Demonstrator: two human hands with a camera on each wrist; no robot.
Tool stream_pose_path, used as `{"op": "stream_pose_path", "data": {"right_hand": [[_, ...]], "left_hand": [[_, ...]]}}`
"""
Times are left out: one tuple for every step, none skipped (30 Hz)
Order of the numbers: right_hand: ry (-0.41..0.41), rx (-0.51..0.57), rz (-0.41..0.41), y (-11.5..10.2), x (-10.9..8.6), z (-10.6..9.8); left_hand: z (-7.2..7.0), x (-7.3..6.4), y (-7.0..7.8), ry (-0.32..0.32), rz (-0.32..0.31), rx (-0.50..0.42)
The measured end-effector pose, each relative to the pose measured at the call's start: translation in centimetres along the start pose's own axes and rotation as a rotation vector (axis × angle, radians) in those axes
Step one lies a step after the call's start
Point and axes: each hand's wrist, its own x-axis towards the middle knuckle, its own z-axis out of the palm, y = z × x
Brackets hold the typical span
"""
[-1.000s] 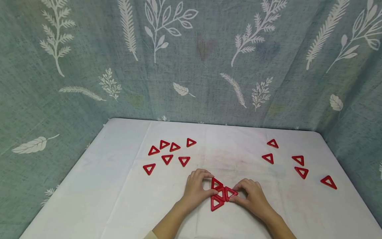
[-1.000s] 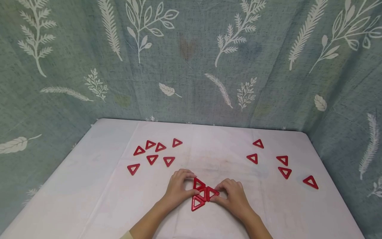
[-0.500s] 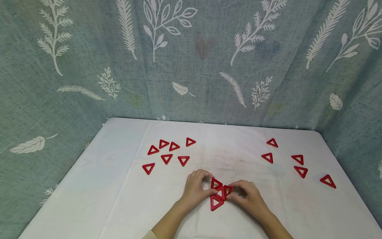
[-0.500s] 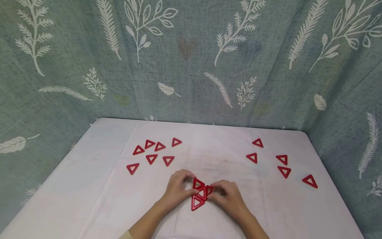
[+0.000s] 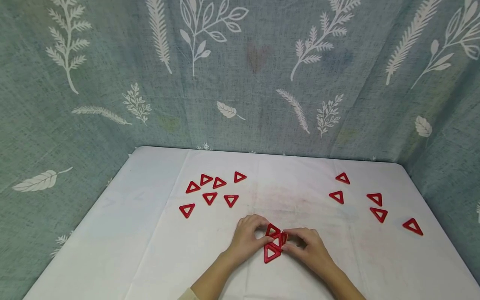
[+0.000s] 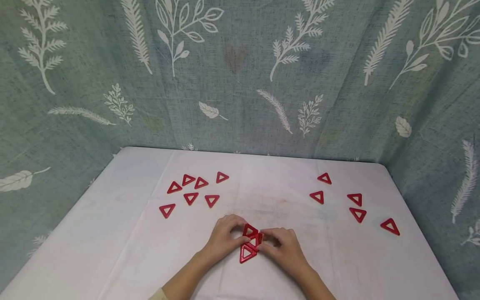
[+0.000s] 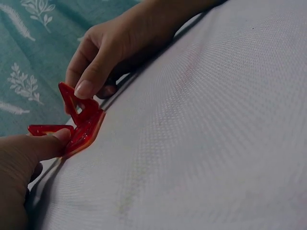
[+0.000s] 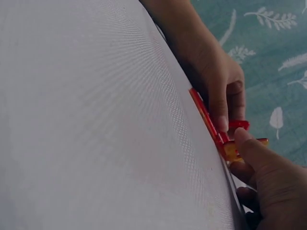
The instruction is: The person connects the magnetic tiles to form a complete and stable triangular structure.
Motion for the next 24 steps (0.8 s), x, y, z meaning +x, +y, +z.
{"op": "stream_pose_path", "data": {"right_hand": [[0.003, -0.001, -0.003, -0.02, -0.02, 0.01], [0.005, 0.002, -0.003, -0.03, -0.04, 0.02], [0.003, 0.004, -0.002, -0.04, -0.06, 0.02], [0.001, 0.007, -0.002, -0.04, -0.07, 0.04], [0.000, 0.013, -0.006, -0.04, -0.06, 0.06], [-0.001, 0.017, -0.015, -0.05, -0.04, 0.10], [-0.001, 0.021, -0.022, -0.04, -0.02, 0.15], [-0.002, 0.021, -0.026, -0.05, 0.02, 0.19], [-0.001, 0.021, -0.037, -0.05, 0.06, 0.23], [0.003, 0.022, -0.050, -0.04, 0.11, 0.29], [0.007, 0.023, -0.062, -0.03, 0.15, 0.34], [0.011, 0.019, -0.071, -0.03, 0.17, 0.39], [0.014, 0.018, -0.073, -0.02, 0.18, 0.42], [0.015, 0.017, -0.077, -0.03, 0.19, 0.45], [0.016, 0.017, -0.079, -0.05, 0.18, 0.47], [0.016, 0.015, -0.077, -0.06, 0.17, 0.48], [0.015, 0.012, -0.073, -0.07, 0.15, 0.50], [0.014, 0.009, -0.071, -0.07, 0.14, 0.50], [0.014, 0.008, -0.070, -0.07, 0.14, 0.48], [0.014, 0.006, -0.070, -0.06, 0.13, 0.47], [0.015, 0.005, -0.072, -0.03, 0.12, 0.45], [0.017, 0.004, -0.074, 0.01, 0.10, 0.41], [0.016, 0.006, -0.076, 0.03, 0.10, 0.37], [0.015, 0.009, -0.077, 0.05, 0.08, 0.31]], "left_hand": [[0.03, -0.01, 0.02, -0.005, 0.010, 0.006], [0.04, -0.01, 0.05, -0.010, 0.016, 0.015], [0.07, -0.01, 0.04, -0.013, 0.026, 0.026], [0.07, 0.00, 0.03, -0.015, 0.038, 0.031], [0.08, 0.01, -0.02, -0.017, 0.053, 0.037], [0.10, 0.01, -0.10, -0.018, 0.070, 0.044], [0.11, 0.00, -0.16, -0.019, 0.087, 0.047], [0.13, 0.00, -0.24, -0.018, 0.106, 0.052], [0.14, -0.01, -0.32, -0.016, 0.124, 0.053], [0.16, -0.01, -0.41, -0.014, 0.144, 0.058], [0.18, -0.03, -0.49, -0.011, 0.166, 0.064], [0.19, -0.06, -0.54, -0.009, 0.184, 0.070], [0.20, -0.09, -0.59, -0.008, 0.204, 0.075], [0.19, -0.10, -0.58, -0.008, 0.219, 0.084], [0.18, -0.13, -0.59, -0.010, 0.231, 0.090], [0.17, -0.15, -0.57, -0.013, 0.241, 0.096], [0.15, -0.15, -0.52, -0.019, 0.244, 0.100], [0.14, -0.14, -0.47, -0.025, 0.245, 0.104], [0.11, -0.13, -0.41, -0.030, 0.244, 0.107], [0.09, -0.10, -0.35, -0.036, 0.240, 0.110], [0.10, -0.09, -0.32, -0.040, 0.237, 0.112], [0.09, -0.06, -0.28, -0.044, 0.236, 0.112], [0.10, -0.04, -0.25, -0.048, 0.235, 0.113], [0.09, -0.03, -0.21, -0.053, 0.235, 0.116]]}}
